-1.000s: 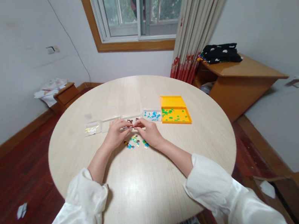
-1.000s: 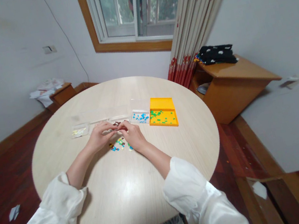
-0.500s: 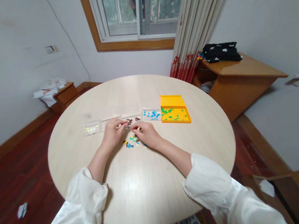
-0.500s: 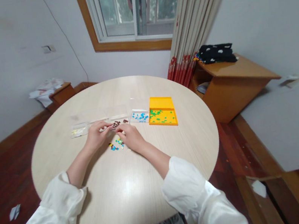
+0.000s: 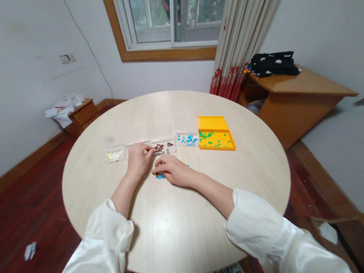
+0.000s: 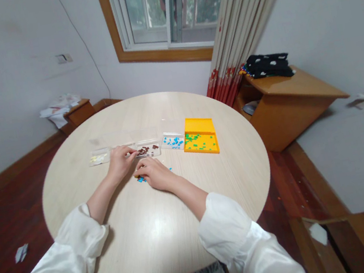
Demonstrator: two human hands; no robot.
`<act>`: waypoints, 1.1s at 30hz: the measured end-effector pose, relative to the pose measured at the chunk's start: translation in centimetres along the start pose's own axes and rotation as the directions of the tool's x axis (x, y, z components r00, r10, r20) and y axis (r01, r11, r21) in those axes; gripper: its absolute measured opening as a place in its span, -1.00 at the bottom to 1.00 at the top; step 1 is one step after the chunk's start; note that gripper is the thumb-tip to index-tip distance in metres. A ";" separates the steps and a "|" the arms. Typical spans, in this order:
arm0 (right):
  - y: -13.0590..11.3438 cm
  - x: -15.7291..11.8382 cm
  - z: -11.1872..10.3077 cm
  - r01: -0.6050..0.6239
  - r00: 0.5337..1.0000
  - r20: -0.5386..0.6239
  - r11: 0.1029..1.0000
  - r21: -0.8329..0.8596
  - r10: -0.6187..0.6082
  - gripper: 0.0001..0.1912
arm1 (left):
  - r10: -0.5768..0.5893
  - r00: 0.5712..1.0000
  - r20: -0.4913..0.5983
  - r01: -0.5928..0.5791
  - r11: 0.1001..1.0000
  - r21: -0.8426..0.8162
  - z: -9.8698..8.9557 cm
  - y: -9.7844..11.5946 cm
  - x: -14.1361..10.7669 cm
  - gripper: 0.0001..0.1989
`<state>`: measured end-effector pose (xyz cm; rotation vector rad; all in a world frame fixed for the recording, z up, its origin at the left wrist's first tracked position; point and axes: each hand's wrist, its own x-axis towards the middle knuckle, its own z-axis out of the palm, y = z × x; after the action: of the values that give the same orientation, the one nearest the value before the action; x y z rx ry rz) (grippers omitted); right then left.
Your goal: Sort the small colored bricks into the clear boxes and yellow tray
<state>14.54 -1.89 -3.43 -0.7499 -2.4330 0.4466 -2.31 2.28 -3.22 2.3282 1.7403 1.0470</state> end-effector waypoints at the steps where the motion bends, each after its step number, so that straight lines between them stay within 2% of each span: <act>1: 0.0 0.0 0.0 -0.002 1.000 0.009 1.000 -0.012 0.002 -0.71 | 0.008 1.000 0.004 -0.008 1.000 0.005 0.1 0.0 0.0 -0.86; 6: -0.1 -0.2 0.1 -0.036 0.998 0.048 0.998 -0.047 0.038 -0.70 | 0.024 1.000 0.014 -0.024 1.000 0.019 0.2 0.1 0.0 -0.86; 14: 0.5 0.2 0.1 -0.154 0.988 -0.004 0.987 -0.055 0.154 -0.87 | 0.017 1.000 0.015 -0.017 1.000 -0.022 0.1 0.2 -0.1 -0.85; 19: 0.3 0.2 -0.2 -0.199 0.980 -0.026 0.978 -0.062 0.198 -0.88 | 0.003 1.000 -0.020 -0.004 0.999 -0.047 -0.1 0.5 -0.1 -0.86; 28: -0.3 0.2 -0.8 -0.256 0.954 -0.159 0.967 0.011 0.255 -0.88 | 0.014 0.999 -0.040 -0.019 0.992 -0.125 -0.6 1.4 -0.2 -0.86; 33: 0.6 0.5 -0.5 -0.266 0.892 -0.316 0.941 0.209 0.322 -0.90 | 0.075 0.997 0.006 -0.072 0.974 -0.215 -0.8 1.9 -0.5 -0.86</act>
<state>14.79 -1.06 -3.08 -1.0385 -1.9361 0.5672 -1.21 0.92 -2.08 2.2746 1.4635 1.1620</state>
